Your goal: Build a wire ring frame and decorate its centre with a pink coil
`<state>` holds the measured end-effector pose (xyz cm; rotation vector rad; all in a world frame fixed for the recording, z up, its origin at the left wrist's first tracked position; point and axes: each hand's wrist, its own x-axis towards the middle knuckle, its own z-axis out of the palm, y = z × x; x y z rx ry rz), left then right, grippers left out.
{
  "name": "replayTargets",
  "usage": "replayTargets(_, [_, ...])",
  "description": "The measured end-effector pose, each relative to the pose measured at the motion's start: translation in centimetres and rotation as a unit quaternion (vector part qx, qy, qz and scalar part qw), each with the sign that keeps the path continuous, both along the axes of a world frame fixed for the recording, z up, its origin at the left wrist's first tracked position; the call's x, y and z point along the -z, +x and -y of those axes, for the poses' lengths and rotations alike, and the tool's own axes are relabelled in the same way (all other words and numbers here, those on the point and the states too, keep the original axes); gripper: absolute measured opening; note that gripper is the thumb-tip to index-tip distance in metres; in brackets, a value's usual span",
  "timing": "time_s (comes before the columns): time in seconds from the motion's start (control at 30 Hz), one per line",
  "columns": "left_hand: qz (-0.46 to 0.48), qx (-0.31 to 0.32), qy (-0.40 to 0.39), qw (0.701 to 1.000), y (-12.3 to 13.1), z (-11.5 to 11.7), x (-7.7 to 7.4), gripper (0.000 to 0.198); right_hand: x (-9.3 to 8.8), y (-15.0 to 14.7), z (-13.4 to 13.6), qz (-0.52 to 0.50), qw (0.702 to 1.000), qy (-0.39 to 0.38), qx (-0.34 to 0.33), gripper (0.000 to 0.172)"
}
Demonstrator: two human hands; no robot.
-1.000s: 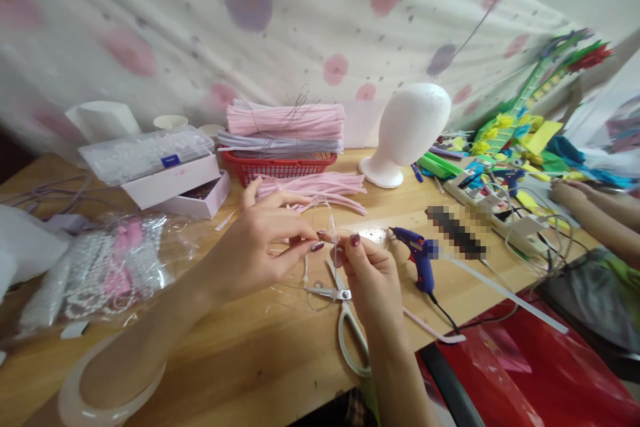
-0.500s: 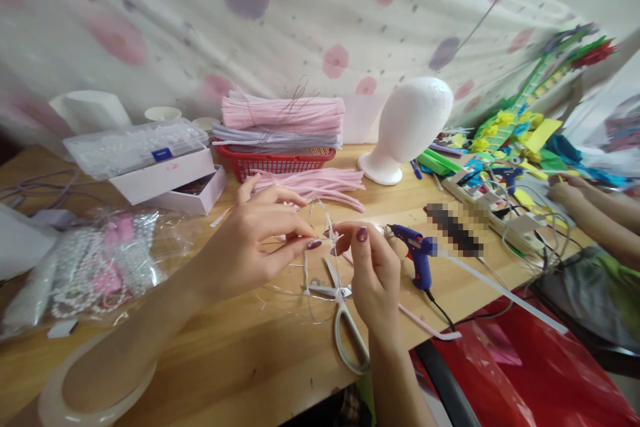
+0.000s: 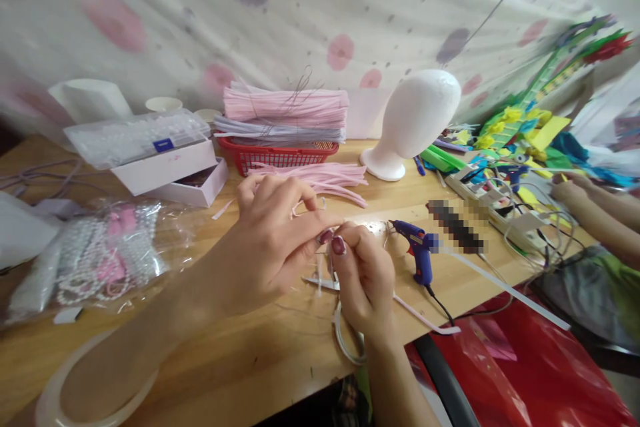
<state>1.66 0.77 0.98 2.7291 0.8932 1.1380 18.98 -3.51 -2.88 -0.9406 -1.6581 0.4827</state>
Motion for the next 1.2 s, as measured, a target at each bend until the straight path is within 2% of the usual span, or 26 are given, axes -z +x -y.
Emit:
replayTargets(0.1, [-0.001,-0.003,0.002,1.000,-0.2,0.1,-0.2,0.023,0.2,-0.6,0.1,-0.052,0.998,0.025,0.026,0.023])
replayTargets(0.2, [0.006,0.063,-0.065,0.996,-0.4,-0.2,-0.5,0.020,0.2,-1.3,0.2,-0.099,0.991,0.055,0.068,0.025])
replayTargets(0.3, [0.022,0.178,-0.195,0.964,-0.4,-0.5,-0.8,0.019,0.2,-1.5,0.4,-0.093,0.987,0.090,0.096,0.026])
replayTargets(0.37, [0.044,0.228,-0.261,0.937,-0.4,-0.6,-0.9,0.019,0.3,-1.6,0.4,-0.091,0.984,0.106,0.110,0.025])
replayTargets(0.47, [0.062,0.261,-0.319,0.909,-0.4,-0.6,-0.9,0.019,0.3,-1.5,0.1,-0.108,0.979,0.119,0.125,0.025])
replayTargets(0.57, [0.065,0.267,-0.358,0.892,-0.7,-0.5,-1.0,0.020,0.0,-0.8,-0.5,-0.158,0.968,0.103,0.163,0.029])
replayTargets(0.67, [0.079,0.240,-0.348,0.903,-1.3,-0.6,-1.3,0.021,-0.6,0.9,-0.9,-0.219,0.949,0.092,0.208,0.037])
replayTargets(0.73, [0.090,0.219,-0.328,0.915,-1.7,-0.7,-1.6,0.018,-0.9,2.3,-0.5,-0.223,0.946,0.085,0.219,0.043])
replayTargets(0.9, [0.105,0.200,-0.332,0.916,-2.3,-0.6,-2.5,0.014,-0.3,5.4,1.7,-0.106,0.957,0.070,0.260,0.049])
replayTargets(1.0, [0.093,0.189,-0.328,0.921,-2.4,-0.2,-3.1,0.011,-0.1,6.5,2.7,-0.048,0.943,0.116,0.308,0.039])
replayTargets(1.07, [0.091,0.196,-0.306,0.927,-2.5,0.1,-3.4,0.018,-0.2,6.8,2.9,-0.058,0.931,0.146,0.329,0.028])
replayTargets(1.2, [0.105,0.220,-0.268,0.932,-2.7,0.3,-3.5,0.032,-0.8,6.5,2.5,-0.093,0.931,0.161,0.315,0.018])
